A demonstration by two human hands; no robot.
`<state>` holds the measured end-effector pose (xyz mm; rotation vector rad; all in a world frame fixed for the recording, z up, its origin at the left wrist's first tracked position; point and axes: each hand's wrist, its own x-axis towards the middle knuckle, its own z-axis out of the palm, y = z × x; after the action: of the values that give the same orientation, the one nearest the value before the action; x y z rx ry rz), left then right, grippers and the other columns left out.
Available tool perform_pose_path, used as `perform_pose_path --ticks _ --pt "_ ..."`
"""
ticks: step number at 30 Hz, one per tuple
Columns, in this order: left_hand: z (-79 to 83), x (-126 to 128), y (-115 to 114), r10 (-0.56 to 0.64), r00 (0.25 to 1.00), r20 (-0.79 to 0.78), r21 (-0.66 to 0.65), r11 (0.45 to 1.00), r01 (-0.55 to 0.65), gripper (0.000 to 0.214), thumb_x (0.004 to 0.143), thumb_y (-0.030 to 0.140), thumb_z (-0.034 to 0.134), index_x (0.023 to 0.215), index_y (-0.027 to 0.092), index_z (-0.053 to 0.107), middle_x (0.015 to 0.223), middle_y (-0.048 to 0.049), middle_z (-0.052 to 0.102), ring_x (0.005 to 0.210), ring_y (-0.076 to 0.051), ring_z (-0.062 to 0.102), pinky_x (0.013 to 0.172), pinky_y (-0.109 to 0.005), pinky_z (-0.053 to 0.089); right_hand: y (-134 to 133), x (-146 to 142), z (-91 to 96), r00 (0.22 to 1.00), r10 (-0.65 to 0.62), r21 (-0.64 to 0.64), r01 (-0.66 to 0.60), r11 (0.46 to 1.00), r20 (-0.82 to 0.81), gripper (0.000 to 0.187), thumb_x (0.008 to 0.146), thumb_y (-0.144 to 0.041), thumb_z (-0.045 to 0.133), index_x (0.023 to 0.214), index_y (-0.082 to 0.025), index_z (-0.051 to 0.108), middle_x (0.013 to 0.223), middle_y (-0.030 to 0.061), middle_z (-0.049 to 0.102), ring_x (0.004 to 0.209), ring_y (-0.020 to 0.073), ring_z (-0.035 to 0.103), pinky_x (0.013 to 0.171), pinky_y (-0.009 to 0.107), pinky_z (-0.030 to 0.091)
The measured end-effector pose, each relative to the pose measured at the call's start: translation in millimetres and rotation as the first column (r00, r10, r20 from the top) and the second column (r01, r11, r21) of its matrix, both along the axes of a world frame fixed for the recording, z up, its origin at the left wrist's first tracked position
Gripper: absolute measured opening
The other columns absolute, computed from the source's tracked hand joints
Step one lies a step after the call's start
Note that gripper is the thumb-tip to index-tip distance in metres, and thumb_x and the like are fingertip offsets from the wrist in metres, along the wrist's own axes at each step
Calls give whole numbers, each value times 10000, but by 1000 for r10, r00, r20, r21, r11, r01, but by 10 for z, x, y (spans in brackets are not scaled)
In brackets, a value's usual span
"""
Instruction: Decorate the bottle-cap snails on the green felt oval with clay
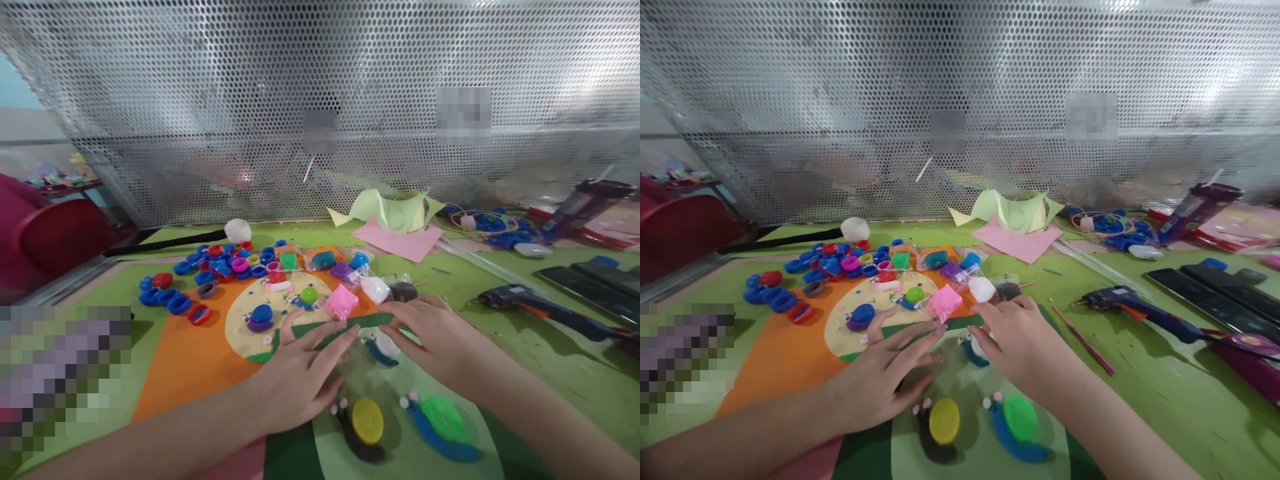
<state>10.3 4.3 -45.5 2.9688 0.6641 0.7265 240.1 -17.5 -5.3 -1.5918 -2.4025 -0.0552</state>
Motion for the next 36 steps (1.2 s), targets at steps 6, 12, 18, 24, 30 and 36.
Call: perform_pose_path --ticks 6,12,18,24,30,36 --pt "-18 -4 2 -13 1000 10 19 1000 13 676 857 120 451 1404 118 54 1218 -136 585 1194 -226 487 1017 -500 310 -2 -1 18 1000 7 0 -7 1000 -11 261 868 -244 399 1016 -168 601 729 64 687 734 247 639 686 424 476" --pt "28 12 -21 -39 999 -18 43 998 40 661 874 104 422 1410 116 36 1139 -105 641 1208 -222 473 1072 -543 161 3 -2 24 1000 8 11 -8 1000 13 266 871 -247 399 1016 -161 605 737 76 692 730 249 643 695 419 472" --pt "27 15 -16 -29 998 -51 -18 999 29 644 880 106 398 1408 125 30 1217 -97 592 1201 -193 480 1094 -516 102 10 -9 18 1000 1 -24 -1 1000 -4 253 865 -235 402 1015 -170 595 748 70 688 726 249 636 711 437 458" --pt "2 24 -10 -32 999 -15 -75 997 31 688 869 101 418 1410 131 -6 1048 -44 692 1155 -195 522 1086 -534 115 0 5 6 1000 11 -12 -11 1000 -17 238 872 -227 387 952 -178 606 768 82 686 746 247 629 704 419 444" --pt "-30 17 0 21 996 82 -41 999 -18 728 845 133 473 1417 141 22 1003 -57 705 921 -191 645 1077 -571 35 6 6 20 999 15 -16 -15 1000 -30 261 876 -246 386 1014 -163 592 735 65 686 721 245 634 709 435 452" --pt "-50 26 16 -29 998 55 -42 999 31 708 860 93 443 1416 121 6 883 -17 728 850 -173 657 1083 -561 -8 1 14 13 999 19 -3 -19 1000 -32 259 877 -242 385 1006 -170 597 738 63 683 733 251 636 700 432 456"
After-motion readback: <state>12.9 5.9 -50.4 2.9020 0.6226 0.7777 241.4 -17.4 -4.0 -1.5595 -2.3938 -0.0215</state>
